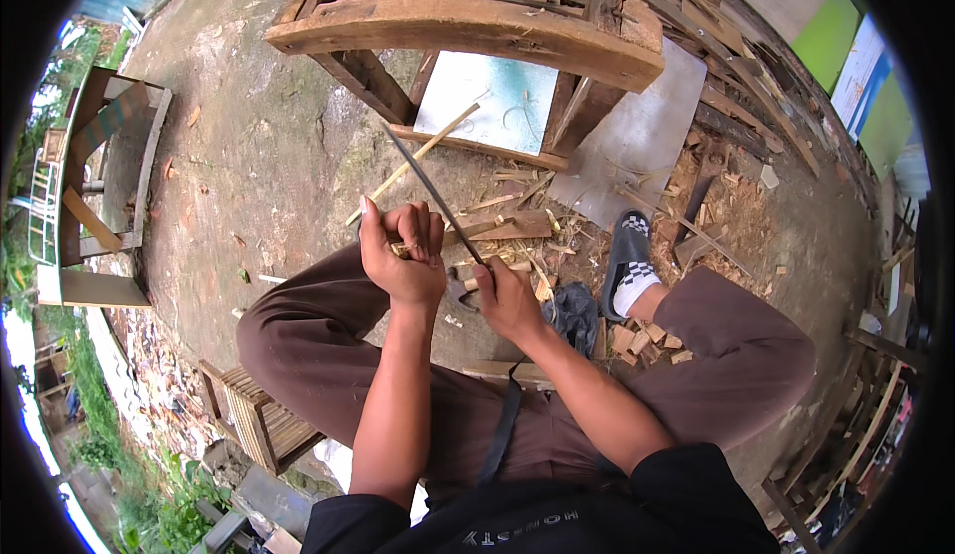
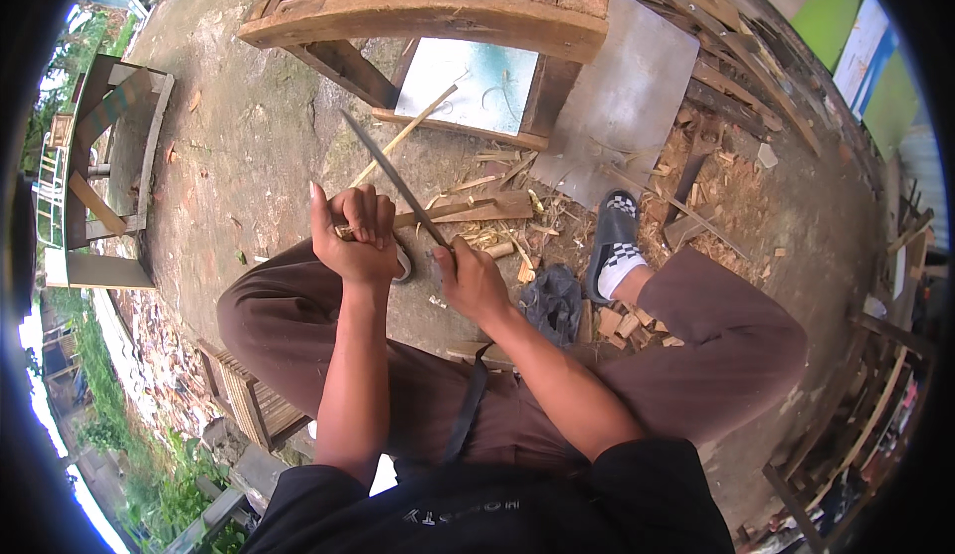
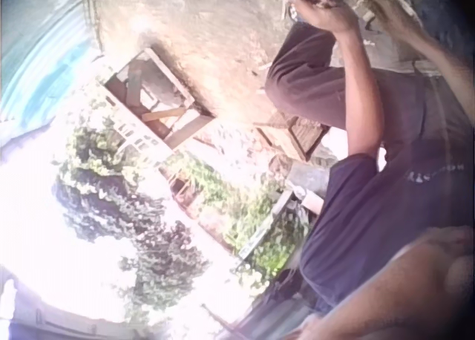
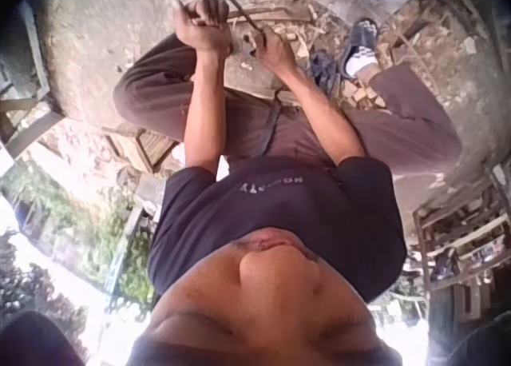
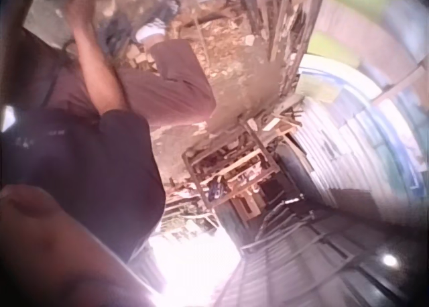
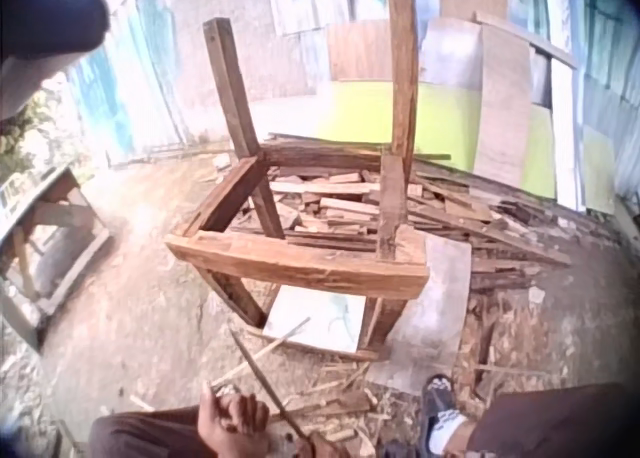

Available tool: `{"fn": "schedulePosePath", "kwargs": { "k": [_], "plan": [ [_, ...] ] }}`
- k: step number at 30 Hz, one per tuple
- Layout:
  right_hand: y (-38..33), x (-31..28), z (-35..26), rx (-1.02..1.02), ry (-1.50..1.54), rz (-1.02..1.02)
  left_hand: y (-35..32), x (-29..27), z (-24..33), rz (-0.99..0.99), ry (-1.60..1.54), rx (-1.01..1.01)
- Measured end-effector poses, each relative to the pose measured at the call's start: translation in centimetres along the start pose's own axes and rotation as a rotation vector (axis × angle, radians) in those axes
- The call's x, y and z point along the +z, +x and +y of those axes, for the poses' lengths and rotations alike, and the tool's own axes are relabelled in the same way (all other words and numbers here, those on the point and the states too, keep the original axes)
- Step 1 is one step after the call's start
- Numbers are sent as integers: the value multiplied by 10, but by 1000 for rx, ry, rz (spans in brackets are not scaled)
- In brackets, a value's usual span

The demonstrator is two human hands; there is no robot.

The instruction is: The person sits cross-legged and uses a curved knife to shave and shape thin wooden sticks. They repeatedly hold the sticks against their leg and scrape the blade along the surface to remove thin shavings.

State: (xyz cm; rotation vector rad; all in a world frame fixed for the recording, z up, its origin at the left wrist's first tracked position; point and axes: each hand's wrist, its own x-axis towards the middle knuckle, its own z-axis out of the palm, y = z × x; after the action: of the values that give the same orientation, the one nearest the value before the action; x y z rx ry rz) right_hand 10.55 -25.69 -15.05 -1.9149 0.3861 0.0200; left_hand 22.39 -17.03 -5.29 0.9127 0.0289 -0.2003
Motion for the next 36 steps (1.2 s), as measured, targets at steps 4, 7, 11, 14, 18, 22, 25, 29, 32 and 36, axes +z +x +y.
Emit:
{"fn": "schedulePosePath", "kwargs": {
  "k": [4,7,11,14,18,22,25,29,32,36],
  "plan": [
    [-4,18,38,106,-137,19,0,-3,2,-20,-18,-13],
    [-12,13,114,494,-352,-70,-4,0,2,-51,5,-3],
    [-10,19,100,502,-282,-26,2,6,1,22,3,4],
    [-10,17,86,476,-266,-49,-1,9,-2,-18,54,23],
    [-11,19,77,439,-209,-1,-3,11,-7,-89,70,7],
    [-8,18,59,679,103,-72,-5,20,-13,-146,132,27],
    [-12,19,46,389,-81,10,-3,17,-14,-81,88,44],
    [-10,10,9,205,-94,3,0,4,-5,-55,46,27],
    [-9,10,7,133,-32,-24,-1,1,-2,-41,51,51],
    [-24,30,124,326,-241,5,3,6,1,-11,-17,32]
  ]
}}
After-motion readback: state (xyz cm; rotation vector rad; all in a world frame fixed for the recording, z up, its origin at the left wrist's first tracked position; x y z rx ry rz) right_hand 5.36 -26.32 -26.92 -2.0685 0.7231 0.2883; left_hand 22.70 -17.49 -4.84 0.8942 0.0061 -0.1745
